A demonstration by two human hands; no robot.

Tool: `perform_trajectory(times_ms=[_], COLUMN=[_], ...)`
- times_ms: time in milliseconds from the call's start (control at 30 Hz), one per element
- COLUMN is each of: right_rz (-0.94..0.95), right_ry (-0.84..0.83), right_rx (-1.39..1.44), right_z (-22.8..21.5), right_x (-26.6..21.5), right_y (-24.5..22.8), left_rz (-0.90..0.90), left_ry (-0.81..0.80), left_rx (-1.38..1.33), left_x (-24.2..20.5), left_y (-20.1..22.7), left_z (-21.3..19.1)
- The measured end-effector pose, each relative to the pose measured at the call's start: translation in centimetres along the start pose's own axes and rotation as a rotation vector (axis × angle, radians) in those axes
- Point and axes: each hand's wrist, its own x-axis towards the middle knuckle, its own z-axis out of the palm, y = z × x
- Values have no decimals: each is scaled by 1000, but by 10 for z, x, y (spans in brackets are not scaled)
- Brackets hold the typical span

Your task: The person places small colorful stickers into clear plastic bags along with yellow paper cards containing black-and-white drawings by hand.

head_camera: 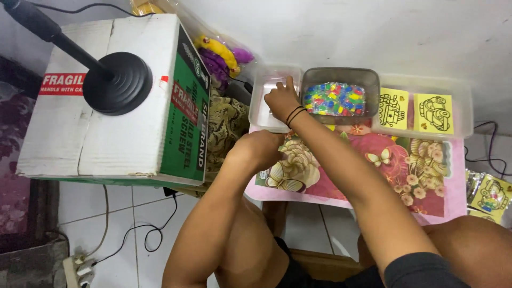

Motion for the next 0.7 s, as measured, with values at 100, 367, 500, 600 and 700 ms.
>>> perform_trajectory(times_ms=[100,367,500,600,700], right_rz=[95,138,183,185,182], right_ry=[-1,-19,-21,45,33], right_rx=[73,113,173,247,400], right_z=[27,6,1,-26,-85], right_x=[11,8,9,1,-24], right_y=[-4,-10,-7,4,19], left_rz=[6,27,47,70,102], left_ry=[-4,-3,20,63,178], left_rx=[0,-23,-35,-14,97], left_x=[-6,-17,-15,-13,-1], left_y=[1,15,21,24,18], left_z=[-6,-22,-20,-23,-14])
